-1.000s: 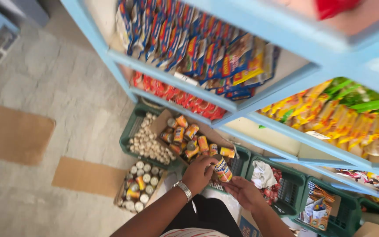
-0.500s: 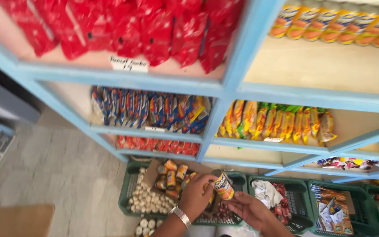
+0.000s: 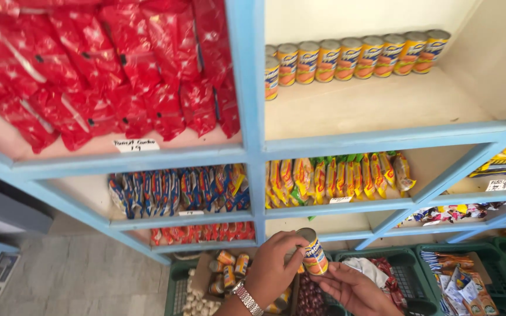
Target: Stocking and organizing canned goods on a grocery store shelf from a floor crate.
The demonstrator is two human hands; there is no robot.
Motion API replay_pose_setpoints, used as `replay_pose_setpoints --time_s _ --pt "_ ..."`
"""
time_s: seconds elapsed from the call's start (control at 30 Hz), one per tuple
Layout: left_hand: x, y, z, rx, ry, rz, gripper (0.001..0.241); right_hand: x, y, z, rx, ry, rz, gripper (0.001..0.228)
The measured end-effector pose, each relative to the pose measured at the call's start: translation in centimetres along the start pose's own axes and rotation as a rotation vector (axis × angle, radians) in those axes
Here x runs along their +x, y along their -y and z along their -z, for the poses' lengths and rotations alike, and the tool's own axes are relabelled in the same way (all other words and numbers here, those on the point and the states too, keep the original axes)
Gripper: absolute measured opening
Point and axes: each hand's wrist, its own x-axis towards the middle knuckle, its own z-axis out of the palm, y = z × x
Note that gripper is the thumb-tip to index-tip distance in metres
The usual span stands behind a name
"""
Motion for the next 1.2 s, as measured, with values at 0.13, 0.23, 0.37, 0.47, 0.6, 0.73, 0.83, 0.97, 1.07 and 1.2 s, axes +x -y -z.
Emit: replay_pose_setpoints --time_s 0.13,0.23,0.37,0.47,0.6,0.73,0.83,0.97,1.07,1.2 --pt "3.2 -3.9 0.4 0.05 0.032 -0.058 0.018 -2.6 3.7 -3.3 -0.025 0.017 0.098 0.026" --pt "5.7 -6.4 0.5 0.058 0.035 -0.119 0.018 -3.7 6.5 -5.3 -0.064 -0.001 0.182 0.029" --pt "8.8 -9.2 0.7 0.064 0.045 -0.202 0.017 -4.5 10.2 -6.7 -0.132 -0.038 0.345 0.023" --pt "11.2 -10.9 0.8 0.08 0.036 -0.296 0.015 -5.3 13.5 -8.4 -0.197 -0.052 0.455 0.02" --pt "15.0 -13.3 1.7 0.126 0.002 -0.445 0.013 -6.4 18.3 -12.1 -0.291 -0.05 0.554 0.019" --pt "19.1 -14.8 2.6 0.119 -0.009 -0.486 0.013 -5.0 23.0 -12.9 -0.303 -0.007 0.609 0.016" --pt "22.0 -15.3 3.2 0.199 -0.082 -0.587 0.012 -4.6 26.6 -15.5 -0.423 0.051 0.724 0.016" --pt "25.8 -15.1 3.7 0.237 -0.165 -0.598 0.01 -4.2 30.4 -19.6 -0.604 -0.077 0.813 0.016" --pt "28.5 -14.4 3.9 0.31 -0.208 -0.63 0.011 -0.8 32.9 -19.4 -0.785 -0.128 0.843 0.018" --pt "31.6 -11.9 4.1 0.355 -0.19 -0.496 0.01 4.4 35.0 -19.1 -0.956 -0.153 0.798 0.018"
